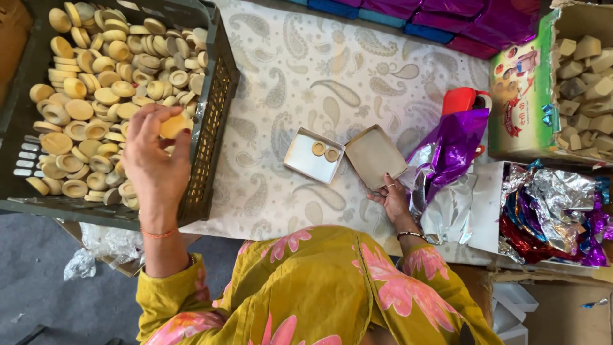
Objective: Packing individual food items into small boxes and wrapping them with decorative foil.
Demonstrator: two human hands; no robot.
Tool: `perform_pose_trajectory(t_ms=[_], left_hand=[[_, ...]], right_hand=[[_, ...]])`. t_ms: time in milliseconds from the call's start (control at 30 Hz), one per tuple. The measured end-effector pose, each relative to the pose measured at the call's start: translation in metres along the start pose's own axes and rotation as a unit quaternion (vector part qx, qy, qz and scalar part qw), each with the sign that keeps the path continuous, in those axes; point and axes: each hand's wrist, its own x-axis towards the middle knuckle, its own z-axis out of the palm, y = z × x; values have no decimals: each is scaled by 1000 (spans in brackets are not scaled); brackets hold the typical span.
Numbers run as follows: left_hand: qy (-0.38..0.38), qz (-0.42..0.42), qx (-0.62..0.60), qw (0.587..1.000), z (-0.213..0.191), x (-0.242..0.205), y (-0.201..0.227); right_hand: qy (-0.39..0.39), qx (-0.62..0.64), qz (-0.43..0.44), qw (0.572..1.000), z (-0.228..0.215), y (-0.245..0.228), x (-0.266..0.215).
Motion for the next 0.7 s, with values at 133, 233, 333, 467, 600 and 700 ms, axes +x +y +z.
perform_pose_trajectory(t_ms=[133, 233, 333, 467, 600, 700], left_hand=[[-1, -63, 33, 997, -13, -2, -38], [-16, -84, 152, 985, -22, -2, -57], [-75, -63, 241, 966, -29, 7, -59], [-177, 14, 268, 947, -31, 15, -99], [-324, -67, 304, 893, -20, 30, -129], [-388, -159, 353, 836, -4, 29, -155]], right_hand=[[1, -7, -6, 1000, 4, -3, -3], [15, -3, 4, 1000, 1, -1, -2], [7, -10, 1, 1000, 2, -2, -3], [8, -18, 3, 1000, 6, -7, -7], [-5, -11, -2, 1000, 2, -4, -4], [-3, -10, -5, 1000, 1, -2, -2]])
